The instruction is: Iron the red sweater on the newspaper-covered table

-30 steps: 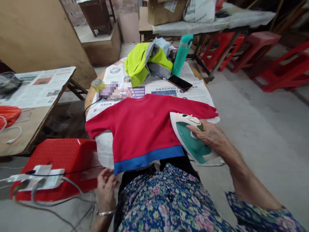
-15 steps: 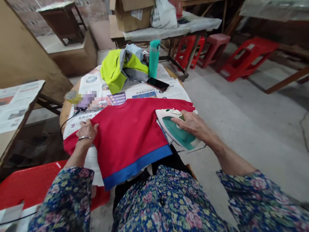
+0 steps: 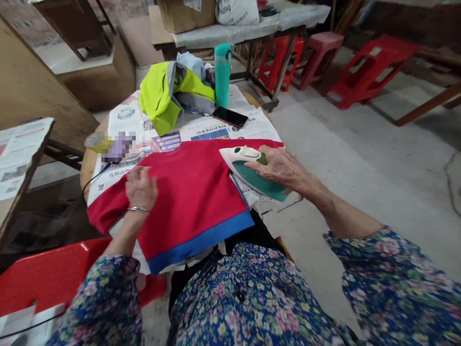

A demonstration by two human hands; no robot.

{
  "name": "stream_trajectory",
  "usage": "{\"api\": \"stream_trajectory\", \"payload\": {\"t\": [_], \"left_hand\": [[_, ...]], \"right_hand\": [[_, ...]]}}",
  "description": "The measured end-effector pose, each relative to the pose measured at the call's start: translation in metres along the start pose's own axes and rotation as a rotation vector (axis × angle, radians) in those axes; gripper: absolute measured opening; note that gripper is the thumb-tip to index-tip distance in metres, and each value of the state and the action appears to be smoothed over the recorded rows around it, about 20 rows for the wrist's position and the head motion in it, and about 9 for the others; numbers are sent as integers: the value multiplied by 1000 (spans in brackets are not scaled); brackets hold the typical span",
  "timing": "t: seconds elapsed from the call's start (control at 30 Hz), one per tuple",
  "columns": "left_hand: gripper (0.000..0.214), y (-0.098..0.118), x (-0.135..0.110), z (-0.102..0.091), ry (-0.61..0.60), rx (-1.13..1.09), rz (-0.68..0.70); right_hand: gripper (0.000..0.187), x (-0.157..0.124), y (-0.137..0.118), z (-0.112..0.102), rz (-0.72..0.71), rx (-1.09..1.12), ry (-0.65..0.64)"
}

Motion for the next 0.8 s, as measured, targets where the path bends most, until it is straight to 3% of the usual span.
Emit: {"api": "stream_trajectory", "payload": {"t": [0.1,0.17,0.3,0.37,0.5,0.67,0.8], "left_hand": [[53,69,-58,38,-162,-71,466],[63,109,-103,59,-247,-100,706],[87,160,-163,77,-312,-133,913],[87,173,-175,78,-315,-135,945],[64,187,-185,77,-277,-137,1016],[51,187,-201,72,-223,-275,1170],[37,180,-215,74,-260,-347,1184]], "right_hand": [[44,10,-32,-8,-100,29,-14],[46,22,-57,-10,-186,33,-26],[51,47,-105,2,-366,-7,-66],[53,55,-124,13,-451,-26,-96],[51,53,-150,32,-624,-37,-182],[43,15,-161,40,-772,-22,-384],[36,-19,-156,40,-878,-13,-521]]}}
Point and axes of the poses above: each hand's wrist, its own x-axis towards the middle knuckle, its own z-axis out of the palm, y = z × x, the point moved 6 cm from there along x, towards the middle knuckle, and after that the axes turned 4 degrees about y, right-handed, at the moved point
